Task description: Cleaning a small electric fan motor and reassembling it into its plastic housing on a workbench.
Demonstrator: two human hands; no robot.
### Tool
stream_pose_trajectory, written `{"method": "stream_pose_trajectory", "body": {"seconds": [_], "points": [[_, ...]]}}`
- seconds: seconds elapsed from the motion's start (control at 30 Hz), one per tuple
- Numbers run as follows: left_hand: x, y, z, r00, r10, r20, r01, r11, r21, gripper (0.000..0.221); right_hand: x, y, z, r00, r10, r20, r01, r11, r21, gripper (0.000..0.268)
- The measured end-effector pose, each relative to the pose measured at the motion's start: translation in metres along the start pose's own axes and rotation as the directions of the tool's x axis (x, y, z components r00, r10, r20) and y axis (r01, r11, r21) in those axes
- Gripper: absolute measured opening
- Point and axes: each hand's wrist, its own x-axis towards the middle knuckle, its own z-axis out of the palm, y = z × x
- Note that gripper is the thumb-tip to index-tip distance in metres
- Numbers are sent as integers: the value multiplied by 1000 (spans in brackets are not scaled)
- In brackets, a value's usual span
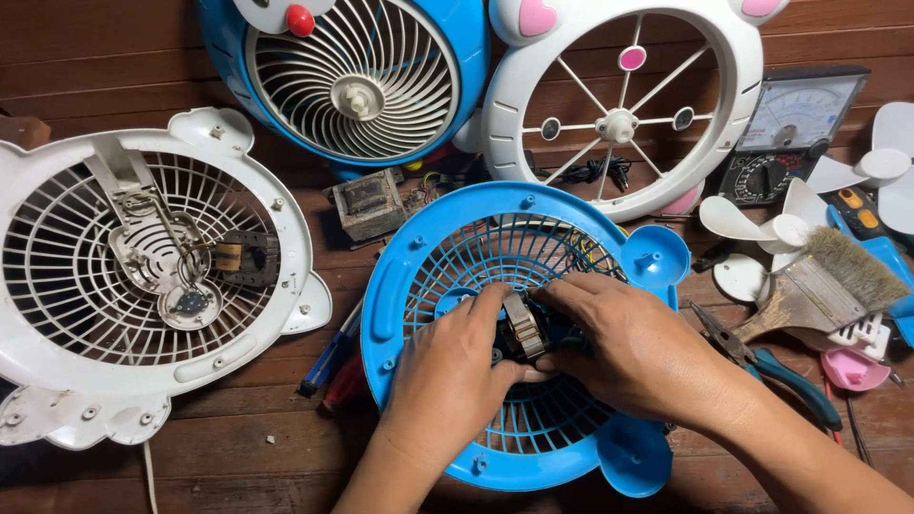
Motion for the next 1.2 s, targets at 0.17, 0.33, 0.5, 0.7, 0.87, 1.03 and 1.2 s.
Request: {"method": "stream_pose_trajectory", "body": {"seconds": [0.17, 0.33, 0.5, 0.7, 0.87, 1.03, 1.2], "points": [[1, -5, 12, 994, 74, -82, -71, 997, 38, 72, -3, -4, -8, 998, -55, 16, 54, 997, 47, 58], [0, -2, 12, 987, 110, -117, -106, 994, 35, 72, -3, -10, 1, 995, 96, 14, -96, 995, -25, 66], [0, -2, 13, 990, 92, -106, -87, 995, 49, 78, -5, -9, 1, 997, 75, 2, -75, 993, -93, 63], [2, -1, 15, 992, 78, -94, -72, 995, 68, 77, -4, -7, -6, 994, -113, -9, 111, 988, -105, 55], [2, -2, 17, 990, 90, -105, -80, 992, 96, 73, -5, -7, -2, 999, -34, 1, 34, 995, -94, 57], [3, 0, 16, 991, 95, -97, -86, 992, 97, 75, -5, -5, 2, 1000, -9, -22, 7, 995, -104, 62], [2, 2, 13, 991, 95, -94, -88, 994, 70, 75, -5, -6, 1, 998, -27, -53, 19, 990, -142, 54]]}}
